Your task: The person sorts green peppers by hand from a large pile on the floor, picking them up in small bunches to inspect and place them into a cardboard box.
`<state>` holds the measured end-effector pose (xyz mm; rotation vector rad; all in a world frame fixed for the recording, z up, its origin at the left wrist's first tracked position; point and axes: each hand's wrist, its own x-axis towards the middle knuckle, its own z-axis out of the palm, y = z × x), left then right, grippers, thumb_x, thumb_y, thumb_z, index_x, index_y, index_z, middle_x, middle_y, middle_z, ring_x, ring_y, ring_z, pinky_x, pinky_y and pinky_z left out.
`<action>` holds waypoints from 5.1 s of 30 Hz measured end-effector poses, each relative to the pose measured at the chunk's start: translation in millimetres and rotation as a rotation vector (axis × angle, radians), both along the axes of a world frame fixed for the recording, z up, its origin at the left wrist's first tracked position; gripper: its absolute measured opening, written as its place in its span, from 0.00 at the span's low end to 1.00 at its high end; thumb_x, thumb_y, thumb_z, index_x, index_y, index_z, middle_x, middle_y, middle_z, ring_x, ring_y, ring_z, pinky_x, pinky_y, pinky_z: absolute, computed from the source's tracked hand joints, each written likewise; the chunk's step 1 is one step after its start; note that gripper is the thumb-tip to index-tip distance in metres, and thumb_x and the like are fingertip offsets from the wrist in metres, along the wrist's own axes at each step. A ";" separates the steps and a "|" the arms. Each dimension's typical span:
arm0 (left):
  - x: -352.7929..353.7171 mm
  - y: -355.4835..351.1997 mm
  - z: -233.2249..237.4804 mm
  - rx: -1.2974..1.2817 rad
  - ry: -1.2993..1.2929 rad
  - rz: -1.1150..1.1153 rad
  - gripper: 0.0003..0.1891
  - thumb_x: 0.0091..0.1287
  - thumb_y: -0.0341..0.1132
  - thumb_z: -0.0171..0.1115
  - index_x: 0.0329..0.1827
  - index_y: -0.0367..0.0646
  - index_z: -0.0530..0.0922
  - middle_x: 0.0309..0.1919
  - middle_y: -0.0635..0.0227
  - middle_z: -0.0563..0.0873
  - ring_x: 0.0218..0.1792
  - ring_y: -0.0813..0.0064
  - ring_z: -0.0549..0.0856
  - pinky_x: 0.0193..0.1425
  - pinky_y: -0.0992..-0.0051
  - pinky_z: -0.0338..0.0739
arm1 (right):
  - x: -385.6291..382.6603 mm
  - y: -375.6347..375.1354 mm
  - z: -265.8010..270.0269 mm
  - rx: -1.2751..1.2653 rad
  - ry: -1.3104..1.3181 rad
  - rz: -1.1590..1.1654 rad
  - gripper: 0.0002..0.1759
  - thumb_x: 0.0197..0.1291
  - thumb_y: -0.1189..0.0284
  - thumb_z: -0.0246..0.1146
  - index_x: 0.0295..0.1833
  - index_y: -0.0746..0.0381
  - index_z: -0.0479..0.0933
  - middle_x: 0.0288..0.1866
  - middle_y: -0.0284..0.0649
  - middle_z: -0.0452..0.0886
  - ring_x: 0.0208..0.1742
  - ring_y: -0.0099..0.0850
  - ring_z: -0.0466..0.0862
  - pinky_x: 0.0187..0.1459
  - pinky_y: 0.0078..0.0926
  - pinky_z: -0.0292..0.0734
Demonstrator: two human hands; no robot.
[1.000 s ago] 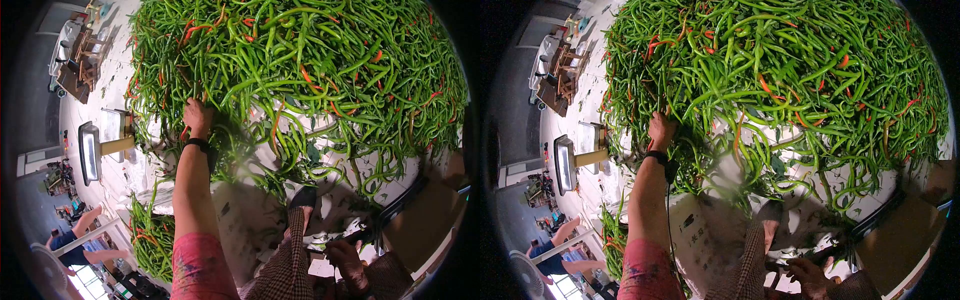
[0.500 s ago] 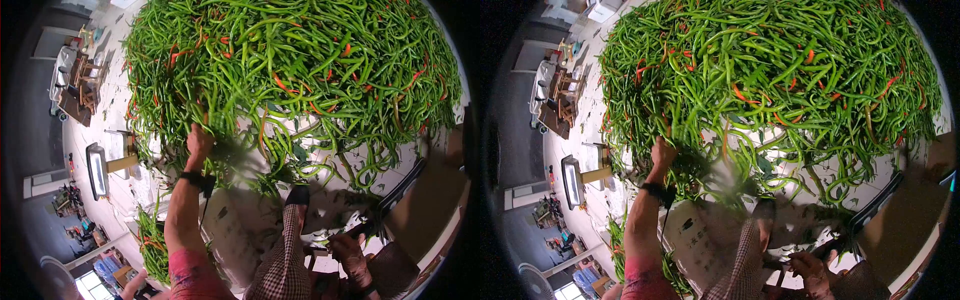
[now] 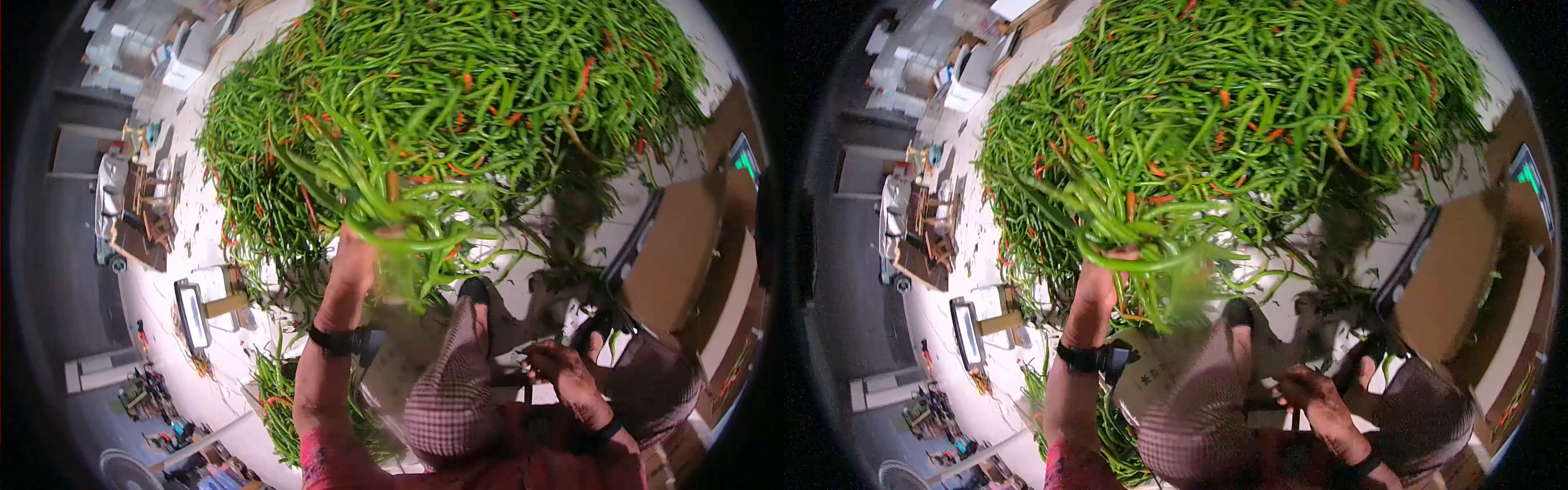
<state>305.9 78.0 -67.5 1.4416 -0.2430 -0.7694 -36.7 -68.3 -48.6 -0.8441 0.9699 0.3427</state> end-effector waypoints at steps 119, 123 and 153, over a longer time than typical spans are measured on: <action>-297.4 -77.7 59.8 -0.364 0.578 -0.141 0.26 0.56 0.30 0.61 0.59 0.35 0.68 0.41 0.57 0.81 0.41 0.65 0.83 0.37 0.71 0.82 | -124.2 -30.8 82.2 0.013 -0.649 -0.370 0.06 0.71 0.73 0.47 0.47 0.63 0.68 0.37 0.40 0.78 0.40 0.28 0.79 0.44 0.24 0.74; -296.8 -76.7 52.3 -0.336 0.612 -0.119 0.27 0.56 0.27 0.59 0.60 0.35 0.67 0.42 0.56 0.81 0.41 0.62 0.83 0.42 0.67 0.82 | -129.9 -33.3 76.2 -0.008 -0.646 -0.320 0.08 0.71 0.69 0.50 0.47 0.63 0.69 0.39 0.39 0.77 0.40 0.31 0.80 0.45 0.28 0.76; -310.2 -75.9 55.6 -0.115 0.344 -0.261 0.20 0.58 0.26 0.70 0.52 0.33 0.72 0.38 0.62 0.83 0.35 0.71 0.85 0.41 0.74 0.83 | -95.3 -10.1 72.4 -1.031 -0.258 -0.129 0.16 0.48 0.65 0.75 0.30 0.65 0.78 0.18 0.34 0.77 0.19 0.19 0.72 0.28 0.21 0.70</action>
